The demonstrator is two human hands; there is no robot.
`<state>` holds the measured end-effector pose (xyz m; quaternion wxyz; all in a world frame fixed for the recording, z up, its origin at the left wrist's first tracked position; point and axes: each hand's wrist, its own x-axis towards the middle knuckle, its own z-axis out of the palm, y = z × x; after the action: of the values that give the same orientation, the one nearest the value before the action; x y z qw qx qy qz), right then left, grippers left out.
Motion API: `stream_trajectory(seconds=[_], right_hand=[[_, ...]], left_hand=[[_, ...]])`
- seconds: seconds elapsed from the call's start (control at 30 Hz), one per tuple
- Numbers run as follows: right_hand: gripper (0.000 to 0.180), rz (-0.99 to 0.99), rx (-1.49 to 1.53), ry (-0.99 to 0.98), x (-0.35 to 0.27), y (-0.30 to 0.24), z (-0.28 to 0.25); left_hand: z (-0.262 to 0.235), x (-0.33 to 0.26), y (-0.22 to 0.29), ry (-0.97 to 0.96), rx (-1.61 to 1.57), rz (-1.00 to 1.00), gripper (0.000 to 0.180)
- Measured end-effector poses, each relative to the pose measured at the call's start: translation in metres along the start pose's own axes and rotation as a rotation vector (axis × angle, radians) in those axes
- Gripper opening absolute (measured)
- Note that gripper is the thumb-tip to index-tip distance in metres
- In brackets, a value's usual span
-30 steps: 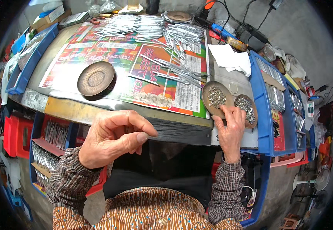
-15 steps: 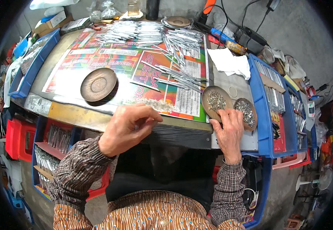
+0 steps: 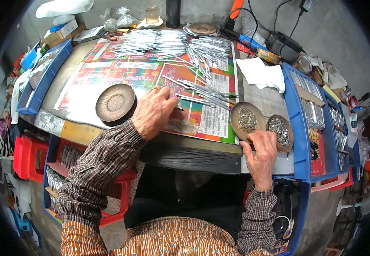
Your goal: The person assembles small metal pins into plastic housings by hand at a workbench.
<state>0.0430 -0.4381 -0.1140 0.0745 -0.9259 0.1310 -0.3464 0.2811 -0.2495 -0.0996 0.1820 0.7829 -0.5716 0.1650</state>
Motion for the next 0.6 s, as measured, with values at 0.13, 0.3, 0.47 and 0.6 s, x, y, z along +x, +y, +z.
stream_trajectory(seconds=[0.13, 0.3, 0.47, 0.6], right_hand=[[0.025, 0.005, 0.036, 0.025, -0.001, 0.000, 0.001], [0.023, 0.031, 0.041, 0.027, -0.002, -0.001, -0.001], [0.023, 0.022, 0.064, 0.027, -0.003, -0.001, -0.002], [0.017, 0.021, 0.099, 0.022, 0.000, -0.001, -0.002]], left_hand=[[0.009, -0.002, -0.005, -0.028, -0.014, -0.008, 0.018], [0.016, -0.003, -0.007, 0.018, 0.061, 0.042, 0.015], [0.015, -0.006, -0.006, 0.127, 0.004, 0.040, 0.010], [0.007, -0.009, -0.002, 0.157, -0.175, 0.024, 0.012]])
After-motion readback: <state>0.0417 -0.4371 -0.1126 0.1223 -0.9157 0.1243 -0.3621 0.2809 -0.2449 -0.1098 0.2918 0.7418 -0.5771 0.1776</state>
